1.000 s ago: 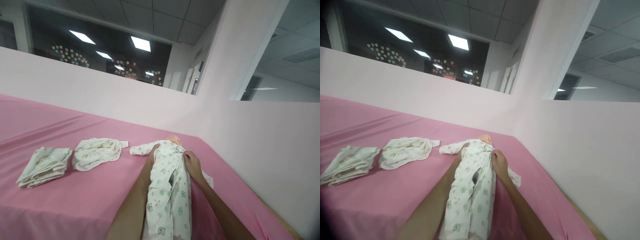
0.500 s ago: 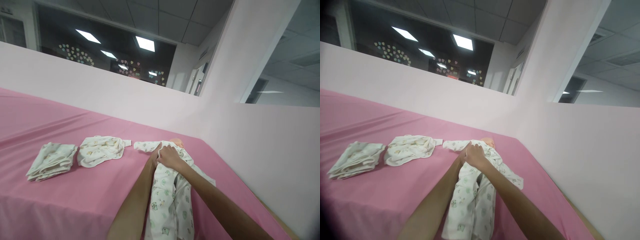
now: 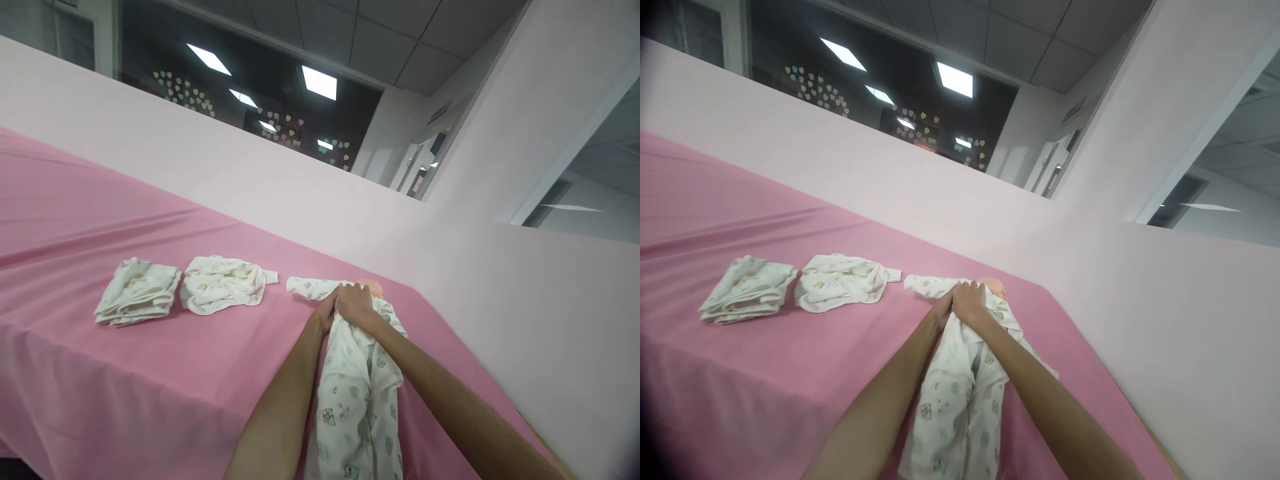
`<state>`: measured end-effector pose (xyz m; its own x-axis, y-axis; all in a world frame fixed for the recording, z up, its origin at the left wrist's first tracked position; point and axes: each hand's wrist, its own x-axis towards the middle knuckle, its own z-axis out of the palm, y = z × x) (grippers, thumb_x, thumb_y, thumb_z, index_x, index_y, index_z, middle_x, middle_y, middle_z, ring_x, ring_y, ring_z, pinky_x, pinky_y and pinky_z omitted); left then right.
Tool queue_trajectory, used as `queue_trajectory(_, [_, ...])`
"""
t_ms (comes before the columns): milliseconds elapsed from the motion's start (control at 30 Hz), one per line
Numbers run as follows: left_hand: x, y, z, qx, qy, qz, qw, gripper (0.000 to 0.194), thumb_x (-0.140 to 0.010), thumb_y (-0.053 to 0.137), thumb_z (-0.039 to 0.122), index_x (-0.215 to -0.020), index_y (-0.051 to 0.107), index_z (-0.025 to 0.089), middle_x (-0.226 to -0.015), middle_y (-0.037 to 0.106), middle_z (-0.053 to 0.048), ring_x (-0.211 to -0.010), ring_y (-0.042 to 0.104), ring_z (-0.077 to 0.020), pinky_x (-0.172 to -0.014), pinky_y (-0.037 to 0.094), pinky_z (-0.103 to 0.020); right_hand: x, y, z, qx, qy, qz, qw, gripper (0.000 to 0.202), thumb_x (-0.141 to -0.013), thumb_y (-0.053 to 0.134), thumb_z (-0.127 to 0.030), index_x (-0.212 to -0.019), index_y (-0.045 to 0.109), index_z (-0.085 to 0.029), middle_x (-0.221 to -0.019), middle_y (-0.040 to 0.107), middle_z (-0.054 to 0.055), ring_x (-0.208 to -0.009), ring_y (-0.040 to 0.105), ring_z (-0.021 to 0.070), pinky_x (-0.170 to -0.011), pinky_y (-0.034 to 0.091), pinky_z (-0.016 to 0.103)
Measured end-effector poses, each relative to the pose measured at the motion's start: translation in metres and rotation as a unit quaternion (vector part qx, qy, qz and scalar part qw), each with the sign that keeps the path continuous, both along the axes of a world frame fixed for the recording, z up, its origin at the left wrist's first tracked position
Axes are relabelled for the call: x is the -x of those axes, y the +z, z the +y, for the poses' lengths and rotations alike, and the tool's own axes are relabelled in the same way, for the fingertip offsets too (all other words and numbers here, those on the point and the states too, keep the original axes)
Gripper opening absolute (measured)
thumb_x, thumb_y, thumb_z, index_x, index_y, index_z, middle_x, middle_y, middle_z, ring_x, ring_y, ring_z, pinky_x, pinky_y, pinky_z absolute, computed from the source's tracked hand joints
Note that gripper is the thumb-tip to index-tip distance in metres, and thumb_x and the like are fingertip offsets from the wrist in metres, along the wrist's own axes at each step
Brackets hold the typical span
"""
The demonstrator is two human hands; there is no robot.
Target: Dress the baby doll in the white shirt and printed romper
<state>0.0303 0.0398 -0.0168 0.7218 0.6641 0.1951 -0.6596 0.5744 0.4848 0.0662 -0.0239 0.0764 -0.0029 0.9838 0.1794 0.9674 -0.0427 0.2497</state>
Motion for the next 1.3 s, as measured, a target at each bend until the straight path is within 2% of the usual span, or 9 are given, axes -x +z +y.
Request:
queue_trajectory(167, [-0.011,-0.008,0.013,0.016,-0.023,-0.033,0.999,0.039,-0.089,0.062,0.045,-0.108,0.068,0.011,-0.096,0.075,-0.011,-0.101,0.068,-0.0279,-0.099,0.048,-0.039,-0.015,0.006,0.015,-0.033,-0.029,-0.041,0.998,0.03,-0.091,0.04,-0.013,-0.102,0.069,-0.012,-0.109,0.068,0.018,-0.107,0.057,0.0319,-0.086,0.037,0.042])
queue_trajectory(400, [-0.005,-0.016,0.012,0.017,-0.031,0.003,0.999,0.051,-0.09,0.059,0.052,-0.117,0.065,0.009,-0.104,0.074,-0.014,-0.101,0.069,-0.0273,-0.098,0.049,-0.036,-0.032,-0.005,-0.01,-0.089,0.035,0.028,0.995,0.03,-0.098,0.038,-0.024,-0.094,0.067,-0.017,-0.108,0.065,0.012,-0.103,0.055,0.0267,-0.088,0.035,0.039])
queue_trajectory(567, [0.002,-0.016,0.006,-0.026,0.016,0.09,0.995,0.064,-0.087,0.057,0.063,-0.126,0.061,0.012,-0.115,0.071,-0.015,-0.107,0.067,-0.0281,-0.099,0.049,-0.036,-0.067,-0.016,-0.045,-0.173,0.025,0.126,0.977,0.027,-0.096,0.047,-0.033,-0.112,0.063,-0.019,-0.121,0.06,0.011,-0.113,0.053,0.0258,-0.097,0.036,0.038])
queue_trajectory(767, [0.017,-0.011,0.008,-0.112,0.035,0.271,0.955,0.065,-0.078,0.067,0.066,-0.117,0.062,0.015,-0.112,0.071,-0.015,-0.101,0.068,-0.0255,-0.09,0.054,-0.035,-0.126,-0.036,-0.084,-0.197,-0.004,0.193,0.961,0.032,-0.094,0.044,-0.04,-0.104,0.067,-0.02,-0.113,0.065,0.01,-0.108,0.056,0.0257,-0.093,0.04,0.037])
queue_trajectory(900, [0.046,0.001,0.011,-0.219,0.052,0.456,0.861,0.055,-0.071,0.072,0.065,-0.093,0.062,0.016,-0.086,0.072,-0.009,-0.081,0.067,-0.0215,-0.075,0.054,-0.032,-0.149,-0.043,-0.087,-0.214,-0.043,0.223,0.95,0.031,-0.091,0.045,-0.035,-0.106,0.066,-0.018,-0.113,0.066,0.01,-0.105,0.059,0.0246,-0.089,0.041,0.035])
queue_trajectory(1000, [0.069,0.012,0.008,-0.335,0.074,0.486,0.804,0.043,-0.076,0.068,0.058,-0.077,0.053,0.019,-0.073,0.065,-0.003,-0.07,0.063,-0.0179,-0.067,0.049,-0.029,-0.146,-0.045,-0.085,-0.213,-0.033,0.258,0.942,0.028,-0.088,0.05,-0.038,-0.1,0.066,-0.018,-0.107,0.067,0.009,-0.098,0.06,0.0229,-0.083,0.042,0.033])
queue_trajectory(1067, [0.079,0.016,0.002,-0.405,0.148,0.501,0.75,0.036,-0.08,0.063,0.048,-0.071,0.043,0.021,-0.067,0.058,0.002,-0.063,0.056,-0.0144,-0.06,0.042,-0.026,-0.138,-0.045,-0.084,-0.219,-0.016,0.271,0.937,0.026,-0.09,0.046,-0.037,-0.092,0.064,-0.019,-0.1,0.067,0.007,-0.091,0.061,0.0213,-0.079,0.042,0.032])
queue_trajectory(1233, [0.093,0.017,-0.025,-0.508,0.345,0.601,0.512,0.025,-0.086,0.044,0.028,-0.064,0.034,0.021,-0.064,0.049,0.002,-0.06,0.044,-0.0139,-0.057,0.026,-0.028,-0.119,-0.038,-0.092,-0.35,-0.012,0.311,0.884,0.026,-0.094,0.038,-0.031,-0.083,0.059,-0.02,-0.088,0.066,0.005,-0.083,0.058,0.0208,-0.076,0.041,0.032])
queue_trajectory(1300, [0.094,0.018,-0.038,-0.529,0.379,0.611,0.451,0.02,-0.086,0.041,0.026,-0.067,0.04,0.021,-0.071,0.055,0.0,-0.065,0.047,-0.016,-0.06,0.026,-0.029,-0.113,-0.035,-0.099,-0.394,0.003,0.344,0.852,0.023,-0.094,0.041,-0.032,-0.083,0.058,-0.021,-0.085,0.066,0.004,-0.081,0.058,0.0204,-0.076,0.041,0.032])
